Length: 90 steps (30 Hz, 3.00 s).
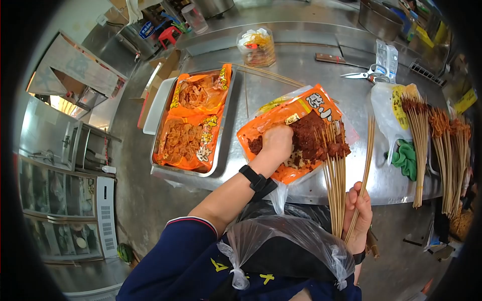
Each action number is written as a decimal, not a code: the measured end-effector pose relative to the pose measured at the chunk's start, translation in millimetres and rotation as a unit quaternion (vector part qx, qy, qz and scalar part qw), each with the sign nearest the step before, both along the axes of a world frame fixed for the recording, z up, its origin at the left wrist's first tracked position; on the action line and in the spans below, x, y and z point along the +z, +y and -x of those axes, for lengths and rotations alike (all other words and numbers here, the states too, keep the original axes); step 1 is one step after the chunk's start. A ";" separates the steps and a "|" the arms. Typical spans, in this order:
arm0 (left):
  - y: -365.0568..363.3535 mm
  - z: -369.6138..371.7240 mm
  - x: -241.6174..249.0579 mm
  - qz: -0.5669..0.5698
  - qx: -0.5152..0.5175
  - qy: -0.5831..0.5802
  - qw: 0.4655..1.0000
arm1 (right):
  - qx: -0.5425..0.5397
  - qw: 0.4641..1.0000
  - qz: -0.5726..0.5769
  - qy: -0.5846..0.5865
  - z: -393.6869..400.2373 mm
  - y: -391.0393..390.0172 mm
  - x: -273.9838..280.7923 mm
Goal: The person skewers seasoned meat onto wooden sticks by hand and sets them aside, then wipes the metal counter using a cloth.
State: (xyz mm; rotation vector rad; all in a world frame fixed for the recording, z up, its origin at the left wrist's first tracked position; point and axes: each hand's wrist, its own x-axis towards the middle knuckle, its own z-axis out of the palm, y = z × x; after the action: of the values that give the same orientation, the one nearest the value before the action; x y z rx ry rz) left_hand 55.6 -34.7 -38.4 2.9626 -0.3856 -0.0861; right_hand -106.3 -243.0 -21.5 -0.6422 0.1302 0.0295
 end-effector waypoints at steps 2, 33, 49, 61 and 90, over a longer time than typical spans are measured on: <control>0.0 1.2 -1.3 -0.001 -0.007 -0.013 1.000 | -0.007 1.000 0.002 0.008 0.1 0.1 0.1; 47.2 43.2 44.6 0.833 0.134 0.198 0.498 | 0.181 0.907 0.374 0.069 -12.6 45.3 24.4; 37.3 50.0 43.6 0.837 0.086 0.169 0.513 | 0.169 0.922 0.338 0.084 -10.3 43.5 20.5; 31.7 51.9 38.9 0.840 0.101 0.159 0.509 | 0.162 0.927 0.326 0.091 -9.2 45.6 22.4; 46.0 57.7 35.5 0.849 0.114 0.298 0.421 | 0.145 0.937 0.305 0.092 -8.0 45.6 15.4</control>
State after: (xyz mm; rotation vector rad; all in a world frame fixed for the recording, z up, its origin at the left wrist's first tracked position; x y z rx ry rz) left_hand -2.1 11.3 -2.9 0.7353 0.1171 -0.3886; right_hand -98.3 -197.5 -6.0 -1.2786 0.2288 0.3472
